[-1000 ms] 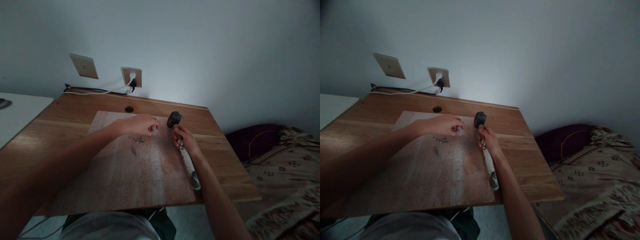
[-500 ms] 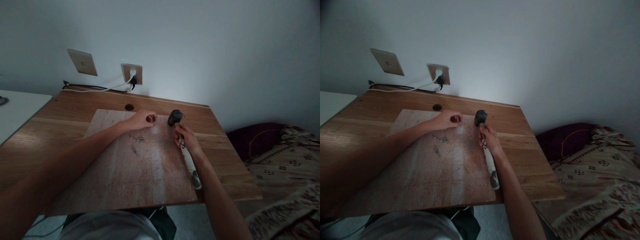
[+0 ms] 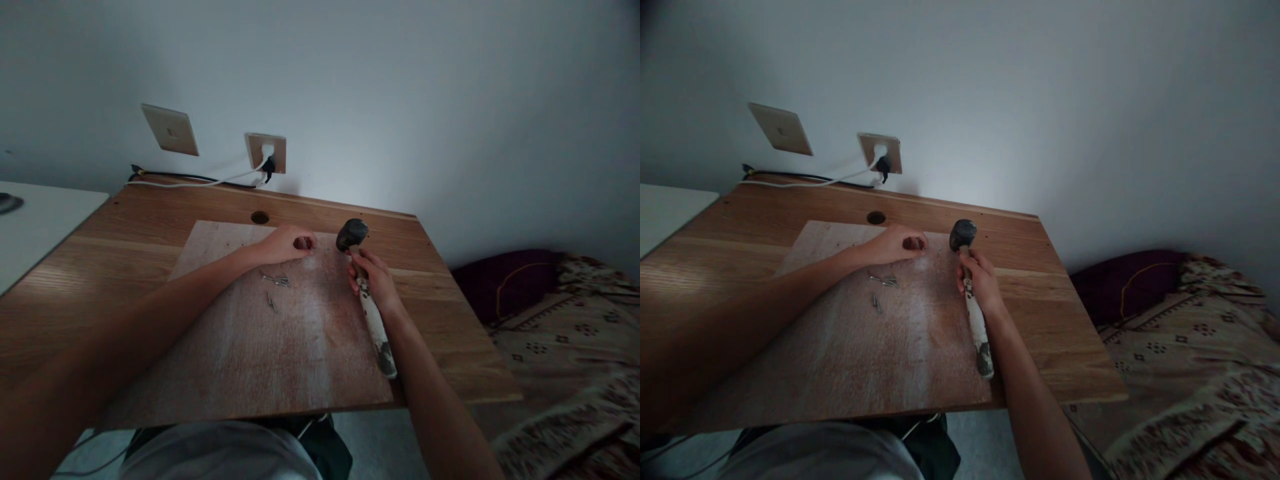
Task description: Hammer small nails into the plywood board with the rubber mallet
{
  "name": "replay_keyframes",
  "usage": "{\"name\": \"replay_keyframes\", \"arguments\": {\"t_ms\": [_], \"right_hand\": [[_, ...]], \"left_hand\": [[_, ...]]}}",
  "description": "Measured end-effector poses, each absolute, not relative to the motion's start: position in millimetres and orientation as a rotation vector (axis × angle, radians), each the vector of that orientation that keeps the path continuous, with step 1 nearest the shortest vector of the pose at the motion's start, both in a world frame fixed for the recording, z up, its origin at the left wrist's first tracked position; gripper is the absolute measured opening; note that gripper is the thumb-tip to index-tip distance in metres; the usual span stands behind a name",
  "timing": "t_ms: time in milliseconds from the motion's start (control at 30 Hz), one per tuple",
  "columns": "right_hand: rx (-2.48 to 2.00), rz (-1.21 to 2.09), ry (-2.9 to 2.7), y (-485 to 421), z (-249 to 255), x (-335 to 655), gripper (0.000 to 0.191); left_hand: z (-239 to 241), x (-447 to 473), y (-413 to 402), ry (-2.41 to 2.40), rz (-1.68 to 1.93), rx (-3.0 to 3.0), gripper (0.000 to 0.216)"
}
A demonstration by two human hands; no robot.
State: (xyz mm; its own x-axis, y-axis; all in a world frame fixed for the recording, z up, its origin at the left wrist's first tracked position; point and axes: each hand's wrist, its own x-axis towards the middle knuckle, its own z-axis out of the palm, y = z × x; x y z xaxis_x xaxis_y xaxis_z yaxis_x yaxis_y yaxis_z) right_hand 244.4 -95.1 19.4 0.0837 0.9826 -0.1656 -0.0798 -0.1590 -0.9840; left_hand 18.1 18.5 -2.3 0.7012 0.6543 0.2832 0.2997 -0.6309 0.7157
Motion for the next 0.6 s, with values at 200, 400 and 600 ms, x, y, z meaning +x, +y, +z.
{"name": "replay_keyframes", "arguments": {"t_ms": [200,400,600], "right_hand": [[-1.225,1.307,-1.012,-94,37,235,0.035],[-1.169,1.379,-1.073,-92,54,216,0.036],[-1.163,1.403,-1.087,-101,42,198,0.035]], "left_hand": [[-4,19,19,0.708,0.751,2.203,0.020],[-1,19,18,0.765,0.725,2.203,0.039],[-2,21,19,0.815,0.724,2.193,0.039]]}}
